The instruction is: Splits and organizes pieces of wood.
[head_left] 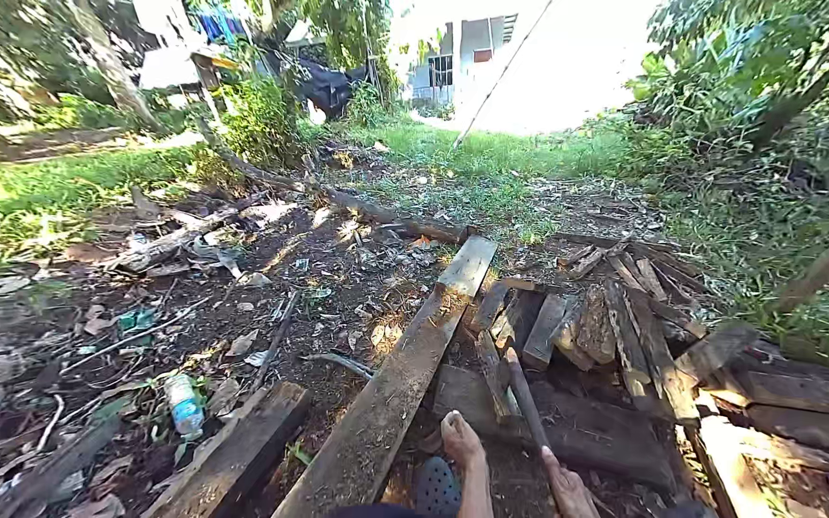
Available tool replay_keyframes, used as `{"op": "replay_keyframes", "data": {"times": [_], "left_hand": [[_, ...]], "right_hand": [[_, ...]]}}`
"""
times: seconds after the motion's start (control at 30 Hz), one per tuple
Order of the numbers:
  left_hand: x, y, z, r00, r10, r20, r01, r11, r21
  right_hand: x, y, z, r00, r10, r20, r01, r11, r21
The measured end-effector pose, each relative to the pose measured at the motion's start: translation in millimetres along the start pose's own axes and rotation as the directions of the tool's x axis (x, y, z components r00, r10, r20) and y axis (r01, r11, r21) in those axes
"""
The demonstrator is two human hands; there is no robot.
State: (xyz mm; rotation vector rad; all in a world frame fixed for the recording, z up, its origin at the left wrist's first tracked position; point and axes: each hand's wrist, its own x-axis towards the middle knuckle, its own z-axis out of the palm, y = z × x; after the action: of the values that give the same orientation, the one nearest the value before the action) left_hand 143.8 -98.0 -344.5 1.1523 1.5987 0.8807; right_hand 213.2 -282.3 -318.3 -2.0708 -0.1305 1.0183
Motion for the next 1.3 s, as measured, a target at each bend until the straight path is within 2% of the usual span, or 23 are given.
{"op": "replay_keyframes", "data": {"times": [0.17, 0.27, 0.33, 0.4, 0.5, 0.6, 0.67, 0.7, 0.73, 0.77, 0.8, 0.87, 0.9, 0.93, 0.97, 1.0, 1.1, 1.23, 1.3], "left_hand": [[13.0, 2.6, -5.9, 1.0, -0.008, 0.001, 0.008, 0.997, -0.081], [15.1, 0.2, -5.7, 1.0, -0.028, -0.005, 0.028, 0.994, -0.109], [14.5, -3.4, -3.3, 0.998, -0.06, 0.002, 0.06, 0.99, -0.125], [17.4, -6.6, 1.4, 0.996, -0.09, 0.012, 0.091, 0.984, -0.152], [23.9, -15.0, 6.5, 0.993, -0.115, 0.015, 0.116, 0.975, -0.187], [26.9, -20.0, 7.6, 0.991, -0.13, 0.01, 0.129, 0.97, -0.205], [27.5, -23.0, 6.9, 0.99, -0.143, 0.011, 0.141, 0.965, -0.222], [28.4, -26.1, 7.5, 0.988, -0.153, 0.007, 0.151, 0.964, -0.22], [29.7, -30.7, 8.6, 0.987, -0.161, 0.004, 0.158, 0.964, -0.214], [30.6, -36.1, 9.9, 0.985, -0.17, -0.001, 0.166, 0.964, -0.208], [30.4, -40.4, 10.8, 0.984, -0.179, -0.002, 0.175, 0.964, -0.2], [29.3, -39.0, 9.6, 0.981, -0.194, -0.016, 0.188, 0.966, -0.178], [28.2, -31.7, 8.0, 0.98, -0.196, -0.023, 0.189, 0.967, -0.168], [26.2, -23.3, 6.7, 0.981, -0.192, -0.032, 0.185, 0.97, -0.159], [23.3, -17.1, 4.9, 0.983, -0.182, -0.038, 0.174, 0.973, -0.149], [22.5, -12.3, 1.8, 0.986, -0.162, -0.042, 0.155, 0.978, -0.136], [26.3, -3.4, -3.0, 0.995, -0.091, -0.038, 0.086, 0.99, -0.112], [24.7, -12.6, -4.4, 0.99, -0.126, -0.062, 0.119, 0.987, -0.107], [17.2, -8.7, -5.0, 0.987, -0.143, -0.073, 0.136, 0.986, -0.093]], "right_hand": [[-28.9, -17.9, -2.8, 0.999, -0.012, 0.039, 0.006, 0.987, 0.162], [-55.3, -51.1, -15.2, 0.996, -0.074, 0.042, 0.062, 0.966, 0.252], [-75.4, -86.7, -29.6, 0.986, -0.167, 0.002, 0.158, 0.938, 0.31], [-96.8, -129.5, -48.2, 0.946, -0.319, -0.065, 0.32, 0.875, 0.364], [-122.3, -193.2, -79.0, 0.794, -0.568, -0.218, 0.603, 0.69, 0.399], [-140.1, -262.3, -110.8, 0.552, -0.775, -0.309, 0.827, 0.462, 0.319], [-133.8, -316.0, -120.8, 0.349, -0.839, -0.417, 0.932, 0.265, 0.247], [-125.8, -332.9, -121.5, 0.271, -0.845, -0.461, 0.956, 0.182, 0.228], [-115.3, -337.9, -117.2, 0.225, -0.844, -0.486, 0.969, 0.142, 0.2], [-104.1, -325.7, -106.6, 0.248, -0.846, -0.472, 0.967, 0.189, 0.17], [-92.2, -290.4, -89.7, 0.356, -0.844, -0.401, 0.934, 0.331, 0.131], [-49.2, -167.5, -42.1, 0.673, -0.711, -0.204, 0.734, 0.677, 0.065], [-21.3, -99.4, -18.2, 0.816, -0.567, -0.111, 0.575, 0.817, 0.05], [-0.4, -41.8, -0.7, 0.929, -0.369, -0.018, 0.37, 0.929, 0.028], [11.7, -0.3, 9.6, 0.984, -0.165, 0.067, 0.164, 0.986, 0.025], [13.8, 21.6, 15.5, 0.993, -0.028, 0.113, 0.024, 0.999, 0.037], [-9.7, 2.8, -0.2, 0.993, 0.061, 0.104, -0.061, 0.998, -0.001], [-42.8, -42.7, -23.1, 0.994, 0.031, 0.106, -0.045, 0.989, 0.139], [-65.3, -73.5, -32.0, 0.996, -0.045, 0.081, 0.028, 0.978, 0.208]]}}
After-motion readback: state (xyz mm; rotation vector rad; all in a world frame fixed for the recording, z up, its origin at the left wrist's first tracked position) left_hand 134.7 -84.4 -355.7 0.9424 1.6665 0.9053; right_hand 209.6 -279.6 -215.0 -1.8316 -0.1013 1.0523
